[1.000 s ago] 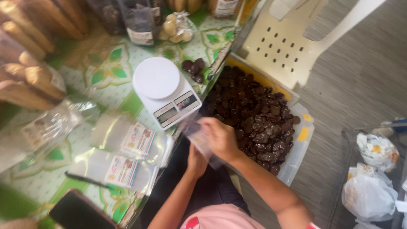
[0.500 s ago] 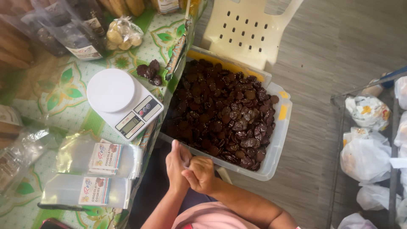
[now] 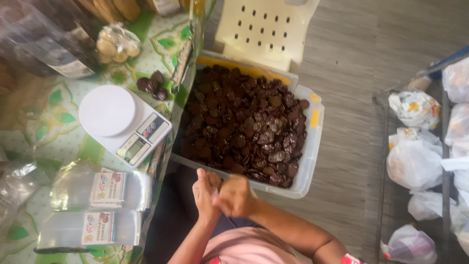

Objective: The person scoops chocolate cookies from a bulk container into clear plastic bags, weighs each bag on a digital scale, and seals the bags. The process is repeated for multiple bags.

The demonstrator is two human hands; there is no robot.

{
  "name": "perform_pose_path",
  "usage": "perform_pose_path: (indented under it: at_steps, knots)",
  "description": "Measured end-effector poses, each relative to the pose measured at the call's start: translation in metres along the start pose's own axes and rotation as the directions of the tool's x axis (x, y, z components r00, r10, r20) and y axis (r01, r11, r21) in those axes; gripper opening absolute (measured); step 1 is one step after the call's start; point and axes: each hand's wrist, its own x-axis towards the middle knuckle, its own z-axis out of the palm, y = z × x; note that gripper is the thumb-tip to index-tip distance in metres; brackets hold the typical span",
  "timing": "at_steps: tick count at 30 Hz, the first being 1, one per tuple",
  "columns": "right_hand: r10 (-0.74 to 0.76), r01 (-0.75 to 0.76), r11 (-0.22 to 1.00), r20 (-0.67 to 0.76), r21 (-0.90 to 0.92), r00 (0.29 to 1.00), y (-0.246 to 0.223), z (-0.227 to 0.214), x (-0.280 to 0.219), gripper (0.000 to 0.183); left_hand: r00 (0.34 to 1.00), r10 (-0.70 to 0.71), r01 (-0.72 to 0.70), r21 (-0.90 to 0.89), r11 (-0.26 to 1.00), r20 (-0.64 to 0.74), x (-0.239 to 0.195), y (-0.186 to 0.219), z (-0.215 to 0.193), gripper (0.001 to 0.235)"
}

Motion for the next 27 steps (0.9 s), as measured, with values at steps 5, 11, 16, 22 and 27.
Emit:
perform_pose_path:
  at_steps: [5,11,16,22,27]
  knots:
    - [0.384,-0.378,0.889,0.027,0.257,0.923,0.024,-0.032,-0.003,0.051,0.971,-0.103,0.041,0.273,0.961,0.216,-0.002,0.019,0.003,0.027]
    - [0.263,-0.286,0.95,-0.174,-0.126,0.949,0.005,-0.06,0.024,0.026,0.977,-0.136,0.091,0.254,0.963,0.166,0.009,0.02,0.01,0.016]
    - [0.296,-0.3,0.928,0.049,0.222,0.954,-0.041,-0.07,0.033,0.031,0.98,0.034,-0.143,0.575,0.805,0.196,0.01,0.021,0.025,0.025]
    - [0.213,-0.216,0.975,0.052,0.055,0.976,-0.048,-0.077,0.033,0.048,0.883,0.131,-0.299,0.326,0.897,0.45,0.011,0.045,0.032,0.036]
    - [0.182,-0.188,0.975,0.058,0.118,0.982,-0.043,-0.075,0.025,0.052,0.845,0.189,-0.38,0.314,0.87,0.5,0.014,0.051,0.034,0.04]
